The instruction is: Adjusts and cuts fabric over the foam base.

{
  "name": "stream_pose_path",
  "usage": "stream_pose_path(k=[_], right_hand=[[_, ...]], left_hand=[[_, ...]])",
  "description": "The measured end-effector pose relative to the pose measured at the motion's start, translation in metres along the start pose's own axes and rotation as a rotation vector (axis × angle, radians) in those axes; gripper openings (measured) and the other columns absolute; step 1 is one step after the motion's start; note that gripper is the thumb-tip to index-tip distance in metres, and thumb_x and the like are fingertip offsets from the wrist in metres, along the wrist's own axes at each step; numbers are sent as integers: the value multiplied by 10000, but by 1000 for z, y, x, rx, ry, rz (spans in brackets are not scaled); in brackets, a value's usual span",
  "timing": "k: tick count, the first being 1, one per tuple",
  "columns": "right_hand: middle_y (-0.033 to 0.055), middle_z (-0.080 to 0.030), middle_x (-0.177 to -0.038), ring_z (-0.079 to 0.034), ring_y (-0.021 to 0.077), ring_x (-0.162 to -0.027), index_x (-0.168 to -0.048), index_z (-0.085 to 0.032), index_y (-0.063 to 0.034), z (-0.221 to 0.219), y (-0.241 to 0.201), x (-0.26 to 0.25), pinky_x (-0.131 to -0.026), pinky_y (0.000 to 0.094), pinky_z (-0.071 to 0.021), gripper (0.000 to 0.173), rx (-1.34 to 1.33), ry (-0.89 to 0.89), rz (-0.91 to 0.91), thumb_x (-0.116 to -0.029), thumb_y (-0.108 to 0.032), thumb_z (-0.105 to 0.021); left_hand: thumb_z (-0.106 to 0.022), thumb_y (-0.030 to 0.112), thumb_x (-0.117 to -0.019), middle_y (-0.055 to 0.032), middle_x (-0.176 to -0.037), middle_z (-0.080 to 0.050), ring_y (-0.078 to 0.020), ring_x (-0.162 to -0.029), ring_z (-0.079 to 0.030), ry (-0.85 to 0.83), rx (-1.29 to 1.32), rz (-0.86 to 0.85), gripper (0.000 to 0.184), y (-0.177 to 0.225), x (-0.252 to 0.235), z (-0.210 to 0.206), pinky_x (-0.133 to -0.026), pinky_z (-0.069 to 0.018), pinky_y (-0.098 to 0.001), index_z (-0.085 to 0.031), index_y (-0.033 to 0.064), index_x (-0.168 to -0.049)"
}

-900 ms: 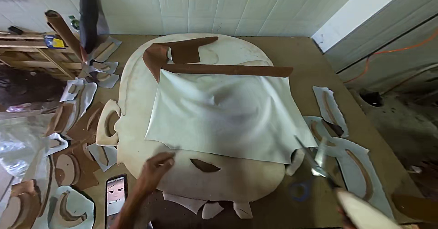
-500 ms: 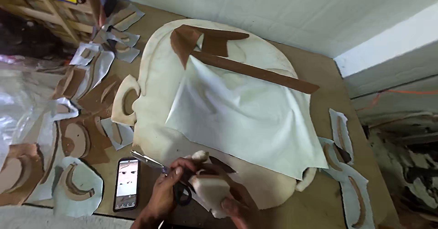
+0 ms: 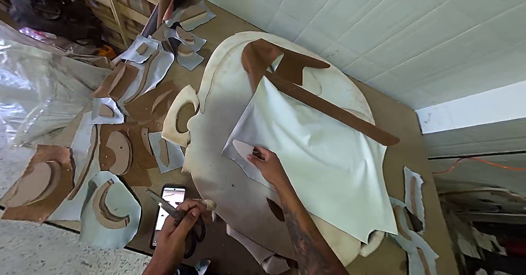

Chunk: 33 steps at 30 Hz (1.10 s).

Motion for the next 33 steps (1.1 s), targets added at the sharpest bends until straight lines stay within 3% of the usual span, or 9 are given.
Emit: stream_pose_path(k=[3, 6, 8, 12, 16, 24, 27, 29, 33], right_hand=[[149, -645, -1261, -637, 300, -1130, -1297, -692, -103, 10, -1, 7, -977, 543, -534, 499, 167, 156, 42, -906, -403, -772], [119, -625, -1223, -640, 262, -1034, -1224, -707, -129, 23, -16, 48, -846, 481, -573, 372, 138, 299, 153, -936, -362, -729], [62, -680, -1111, -671, 185, -936, -1093, -725, -112, 18, -27, 91, -750, 391, -589, 258, 57, 173, 235, -967, -330, -667], [74, -635, -1315, -653, 158, -1113, -1135, -736, -101, -25, -35, 168, -881, 359, -598, 304, -137, -223, 362, -934, -329, -740], [78, -631, -1324, -666, 132, -1092, -1243, -700, -80, -36, -7, 195, -900, 327, -609, 405, -353, -119, 345, -917, -307, -781], [37, -728, -880, -691, 117, -716, -983, -739, -38, -11, 46, 205, -653, 314, -614, 227, -705, 74, 201, -907, -251, -763], [89, -689, -751, -675, 196, -608, -975, -678, -3, -31, 70, 202, -581, 365, -607, 436, -986, -95, -14, -962, -439, -686], [92, -668, -699, -656, 183, -569, -957, -658, 4, -42, 79, 204, -549, 337, -586, 501, -1087, -166, -179, -997, -491, -586], [119, -668, -725, -642, 182, -546, -885, -632, 16, -63, 88, 202, -494, 312, -559, 567, -1149, -177, -358, -1061, -495, -461]], left_hand=[[-458, 186, -1050, -153, -1074, -712, -263, -891, -712, -45, -97, 21, 317, 1, -3, -8, -782, -620, -413, -632, 23, -1258], [-463, 143, -1017, -124, -1189, -696, -233, -1030, -679, -62, -182, 29, 342, 3, -12, -20, -864, -581, -388, -611, 23, -1301], [-464, 139, -1012, -105, -1320, -655, -236, -1153, -645, -105, -216, 17, 382, 4, -21, -32, -948, -560, -405, -587, 40, -1360], [-447, 157, -1008, -47, -1492, -561, -187, -1302, -577, -276, -289, 68, 455, 9, -43, -72, -1058, -515, -423, -549, 107, -1449], [-453, 218, -1010, -57, -1502, -541, -200, -1400, -486, -421, -450, 100, 441, 2, -52, -115, -1158, -425, -462, -611, 165, -1418], [-432, 639, -1019, -45, -1372, -634, -163, -1163, -652, -538, -637, 366, 677, -3, -58, -171, -995, -548, -440, -493, 185, -1518], [-388, 437, -1084, -133, -1084, -726, -235, -816, -725, -250, -465, 480, 523, -16, -65, -138, -705, -623, -416, -587, 61, -1388], [-399, 343, -1099, -131, -784, -691, -191, -528, -615, -79, -375, 553, 443, -26, -74, -119, -501, -555, -348, -664, 40, -1285], [-505, 290, -1064, -56, -610, -556, -112, -418, -439, -19, -289, 615, 352, -50, -91, -110, -409, -409, -264, -728, 57, -1207]])
Point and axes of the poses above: each hand's wrist, its own x-axis away from the middle knuckle, its own z-axis out of the back of the hand, y = z × x, the point moved 2 cm from there along -x, towards the middle knuckle
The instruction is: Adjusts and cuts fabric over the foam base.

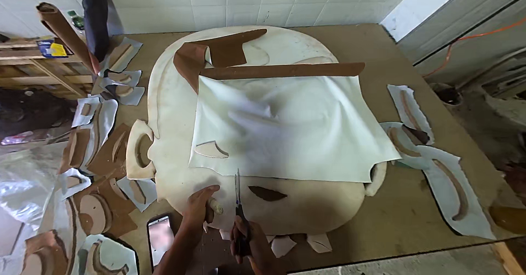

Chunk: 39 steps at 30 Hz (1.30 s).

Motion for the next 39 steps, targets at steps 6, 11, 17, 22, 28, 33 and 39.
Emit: stream_pose_path(k=[6, 11, 17, 22, 28, 33, 39], right_hand=[[96, -647, -674, -616, 155, -513, -865, -633, 4, -21, 2, -6, -467, 285, -534, 532, -18, 76, 32, -1054, -469, -478], [99, -659, -683, -622, 150, -524, -858, -646, 1, -31, 12, -3, -466, 280, -529, 531, -60, 131, 28, -1012, -498, -548], [101, -626, -667, -596, 157, -493, -867, -636, 4, -28, -10, -27, -433, 278, -508, 544, -68, 209, 88, -1005, -517, -565], [99, -633, -662, -596, 138, -488, -873, -647, 8, -30, -18, -33, -405, 251, -481, 546, -59, 200, 82, -991, -523, -601], [74, -603, -654, -549, 111, -469, -877, -637, -16, -25, -25, -42, -389, 231, -434, 575, -65, 187, 107, -969, -582, -602], [55, -586, -609, -513, 85, -442, -823, -649, -28, -27, -25, -33, -388, 217, -413, 533, -65, 218, 129, -947, -546, -667], [51, -606, -630, -543, 95, -461, -812, -660, -37, -22, -33, -21, -411, 230, -457, 522, -62, 216, 122, -893, -546, -737]], left_hand=[[-492, 244, -1076, -47, -596, -546, -94, -417, -419, -27, 85, 67, 342, -3, -28, -21, -404, -379, -244, -717, 22, -1205], [-521, 250, -1075, -58, -640, -568, -99, -422, -425, -32, 128, 73, 335, 0, -36, -22, -398, -383, -243, -718, 14, -1208], [-514, 261, -1076, -51, -653, -560, -98, -437, -419, -79, 132, 96, 341, 4, -46, -23, -409, -375, -240, -726, 25, -1200], [-651, 283, -1018, -44, -609, -561, -102, -434, -436, 1, 45, 91, 288, 9, -62, -36, -410, -366, -245, -716, 22, -916], [-684, 187, -985, -60, -596, -558, -117, -441, -457, 61, 126, 81, 240, 8, -65, -40, -416, -378, -255, -658, 4, -833], [-620, 175, -1029, -113, -672, -650, -158, -483, -570, 30, 154, 82, 248, 10, -61, -39, -465, -504, -281, -667, -42, -919], [-486, 246, -1094, -177, -1085, -730, -300, -909, -746, -41, 123, 71, 350, 8, -42, -36, -777, -650, -437, -632, -15, -1276]])
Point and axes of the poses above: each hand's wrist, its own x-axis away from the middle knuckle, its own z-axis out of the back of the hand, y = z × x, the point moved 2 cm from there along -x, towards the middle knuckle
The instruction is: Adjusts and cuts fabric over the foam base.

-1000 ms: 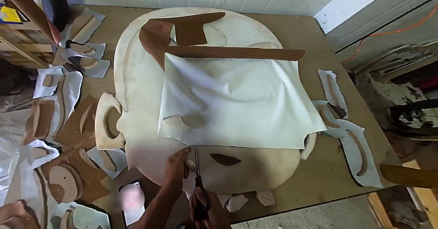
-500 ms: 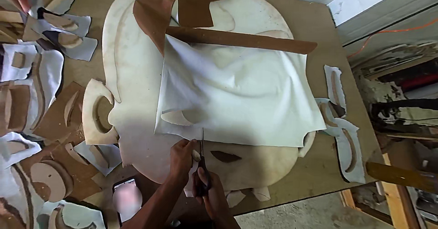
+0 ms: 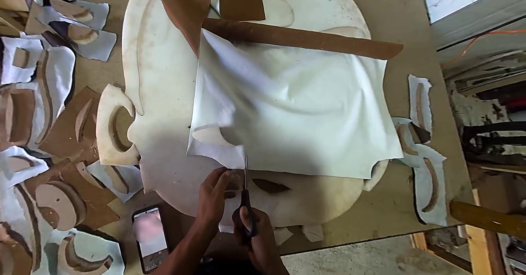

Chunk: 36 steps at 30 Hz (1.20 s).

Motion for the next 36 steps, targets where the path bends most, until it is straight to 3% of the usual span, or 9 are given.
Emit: stream_pose_path(k=[3, 5, 7, 10, 13, 22, 27, 32, 36], right_hand=[[51, -601, -630, -544, 96, -466, -811, -657, -43, 1, -1, 1, -412, 233, -451, 544, -11, -23, -20, -897, -577, -717], [50, -597, -612, -549, 101, -460, -799, -651, -45, 1, 0, 0, -409, 236, -450, 563, 0, -20, -34, -889, -598, -715], [55, -600, -613, -546, 101, -461, -802, -651, -39, 3, -1, -1, -408, 233, -441, 567, 14, -11, -46, -888, -596, -716], [64, -615, -633, -565, 112, -476, -804, -650, -39, 6, -4, -7, -418, 239, -459, 601, 40, -29, -44, -876, -633, -705], [63, -612, -655, -566, 122, -497, -809, -638, -45, 5, -7, -17, -431, 250, -462, 636, 79, -47, -18, -890, -676, -653], [17, -541, -584, -494, 93, -435, -727, -614, -76, -1, -14, -29, -406, 248, -439, 567, 82, 30, 72, -890, -613, -701], [24, -552, -580, -522, 102, -440, -728, -618, -68, -3, -19, -33, -417, 259, -470, 553, 72, 36, 98, -887, -587, -722], [21, -557, -651, -532, 109, -503, -814, -610, -71, 0, -48, -56, -462, 257, -471, 580, 134, -36, 45, -896, -643, -669], [11, -539, -627, -498, 95, -474, -805, -634, -61, 8, -57, -53, -438, 247, -451, 532, 230, 8, 29, -857, -576, -761]], left_hand=[[-197, 395, -1134, -236, -1136, -700, -333, -965, -726, -243, 183, 170, 594, -4, -3, -19, -866, -612, -467, -443, -39, -1456], [-134, 386, -1136, -249, -1001, -707, -322, -863, -727, -235, 326, 194, 635, 0, -14, -37, -826, -617, -448, -486, -107, -1327], [-204, 320, -1148, -268, -950, -714, -334, -860, -742, -129, 472, 183, 566, 0, -24, -48, -834, -624, -451, -532, -138, -1195], [-220, 249, -1149, -322, -1086, -703, -404, -1049, -722, -143, 541, 142, 516, -2, -30, -47, -954, -597, -497, -512, -169, -1223], [-249, 212, -1143, -327, -1132, -690, -419, -1108, -698, -166, 482, 111, 490, -8, -33, -37, -989, -581, -524, -538, -181, -1190], [-300, 198, -1135, -204, -914, -728, -281, -906, -736, -151, 337, 96, 465, -8, -39, -27, -915, -604, -447, -628, -116, -1033], [-295, 223, -1137, -218, -926, -729, -297, -937, -738, -179, 321, 80, 489, -11, -38, -25, -931, -601, -452, -629, -121, -1035], [-344, 266, -1122, -96, -705, -667, -151, -619, -635, -167, 237, 24, 503, -12, -38, -24, -616, -558, -309, -662, -29, -867], [-355, 247, -1122, -98, -753, -679, -156, -704, -664, -166, 280, 35, 469, -11, -37, -24, -711, -580, -326, -655, -26, -887]])
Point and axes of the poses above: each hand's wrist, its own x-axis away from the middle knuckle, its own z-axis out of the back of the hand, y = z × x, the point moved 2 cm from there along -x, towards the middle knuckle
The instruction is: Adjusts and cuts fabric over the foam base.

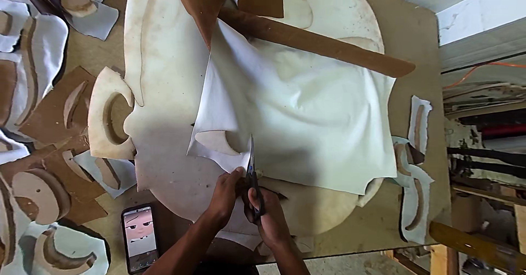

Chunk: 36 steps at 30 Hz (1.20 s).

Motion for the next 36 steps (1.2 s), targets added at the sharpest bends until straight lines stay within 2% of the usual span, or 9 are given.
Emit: stream_pose_path(k=[4, 9, 12, 14, 18, 22, 24, 31, 36], right_hand=[[12, -564, -635, -512, 93, -470, -802, -641, -68, 21, -12, -6, -426, 244, -454, 547, 139, -43, -25, -818, -593, -792], [-39, -568, -684, -520, 68, -532, -877, -641, -105, 42, -58, -39, -489, 240, -458, 581, 461, -175, -56, -818, -676, -731], [-49, -553, -691, -509, 64, -552, -900, -641, -120, 54, -74, -53, -522, 244, -454, 566, 581, -211, -106, -785, -657, -776], [-48, -548, -669, -504, 64, -540, -852, -651, -124, 64, -79, -60, -508, 248, -447, 529, 623, -237, -88, -773, -623, -810], [-37, -588, -674, -541, 73, -552, -827, -679, -122, 75, -98, -77, -507, 252, -467, 520, 777, -332, -57, -778, -624, -807], [-50, -613, -770, -578, 59, -662, -917, -661, -127, 60, -119, -102, -614, 248, -506, 535, 819, -467, -135, -796, -635, -780], [-67, -598, -774, -572, 42, -679, -930, -638, -141, 50, -125, -112, -641, 231, -499, 537, 843, -514, -184, -805, -649, -761], [-60, -600, -693, -543, 53, -567, -868, -691, -145, 51, -133, -115, -516, 236, -466, 534, 923, -493, -92, -773, -661, -787], [-52, -626, -758, -588, 59, -655, -906, -679, -133, 36, -151, -127, -605, 242, -508, 553, 1030, -542, -115, -793, -669, -760]], left_hand=[[-349, 206, -1127, -150, -860, -734, -204, -830, -740, 18, 56, 8, 436, 3, 2, -2, -839, -625, -367, -649, -76, -983], [-347, 197, -1125, -197, -993, -738, -267, -965, -742, 7, 86, -14, 405, -3, 0, 1, -939, -610, -434, -616, -103, -1092], [-358, 206, -1126, -199, -1030, -737, -282, -990, -740, 9, 99, -1, 396, -2, 0, 1, -940, -611, -440, -614, -97, -1113], [-363, 214, -1124, -199, -1064, -737, -287, -1023, -737, -13, 91, -17, 401, -4, 0, 4, -958, -608, -447, -619, -94, -1116], [-382, 238, -1119, -171, -1045, -742, -263, -1017, -739, -21, 88, -30, 404, -4, 1, 6, -953, -609, -436, -637, -71, -1071], [-401, 224, -1117, -170, -1077, -743, -266, -1043, -736, -23, 117, -51, 377, -8, 2, 9, -965, -608, -427, -638, -69, -1106], [-407, 224, -1115, -168, -1082, -743, -264, -1049, -736, -22, 124, -48, 369, -9, 2, 10, -968, -608, -428, -636, -65, -1113], [-437, 251, -1106, -151, -1108, -737, -243, -1062, -730, -36, 142, -50, 364, -9, 1, 15, -969, -607, -411, -639, -49, -1141], [-438, 248, -1107, -146, -1108, -739, -237, -1062, -732, -43, 134, -60, 360, -8, 2, 17, -970, -608, -414, -646, -44, -1142]])
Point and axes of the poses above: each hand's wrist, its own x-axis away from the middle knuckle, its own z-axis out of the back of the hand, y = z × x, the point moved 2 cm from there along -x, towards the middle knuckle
